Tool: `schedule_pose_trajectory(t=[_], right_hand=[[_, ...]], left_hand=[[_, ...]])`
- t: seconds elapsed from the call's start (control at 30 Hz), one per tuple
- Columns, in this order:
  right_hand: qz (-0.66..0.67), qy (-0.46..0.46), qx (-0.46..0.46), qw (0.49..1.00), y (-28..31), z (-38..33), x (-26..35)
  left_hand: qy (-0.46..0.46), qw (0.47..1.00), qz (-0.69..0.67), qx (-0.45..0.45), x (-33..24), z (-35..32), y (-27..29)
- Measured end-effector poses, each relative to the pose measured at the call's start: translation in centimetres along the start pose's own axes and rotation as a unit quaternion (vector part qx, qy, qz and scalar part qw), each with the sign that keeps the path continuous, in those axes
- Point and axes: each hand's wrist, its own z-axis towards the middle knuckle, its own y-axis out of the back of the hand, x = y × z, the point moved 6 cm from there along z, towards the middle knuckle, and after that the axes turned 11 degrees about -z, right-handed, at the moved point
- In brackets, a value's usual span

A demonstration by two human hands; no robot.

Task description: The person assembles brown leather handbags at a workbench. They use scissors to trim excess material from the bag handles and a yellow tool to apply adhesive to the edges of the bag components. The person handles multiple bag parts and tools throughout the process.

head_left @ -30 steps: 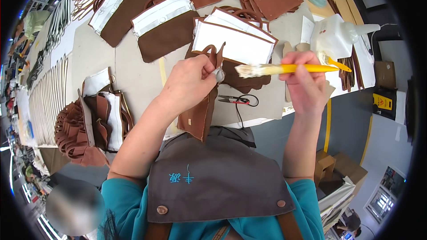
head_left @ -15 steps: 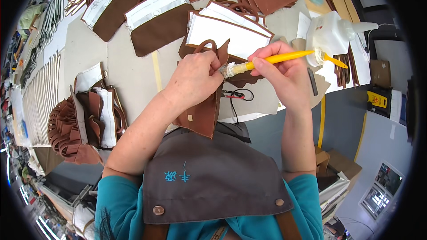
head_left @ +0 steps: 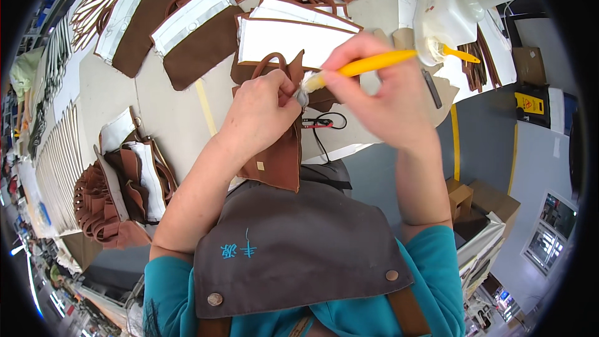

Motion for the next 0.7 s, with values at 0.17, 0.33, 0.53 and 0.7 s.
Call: schedule_pose_trajectory(t=[0.17,0.33,0.53,0.7], right_hand=[[0.206,-0.006,-0.222,0.953,5.0,-1.8,-1.6],[0.214,-0.09,-0.25,0.94,0.7,-4.9,-5.6],[0.202,-0.201,-0.111,0.952,-7.6,-4.9,-6.0],[0.164,-0.18,-0.094,0.965,-8.7,-3.8,-5.2]], left_hand=[[0.014,1.0,-0.015,0.0,0.1,-0.1,0.2],[0.022,0.999,-0.023,0.019,-0.1,-0.3,0.3],[-0.001,1.0,-0.022,-0.007,-0.1,-0.6,0.5],[-0.044,0.995,0.076,-0.047,-1.1,-1.8,1.1]])
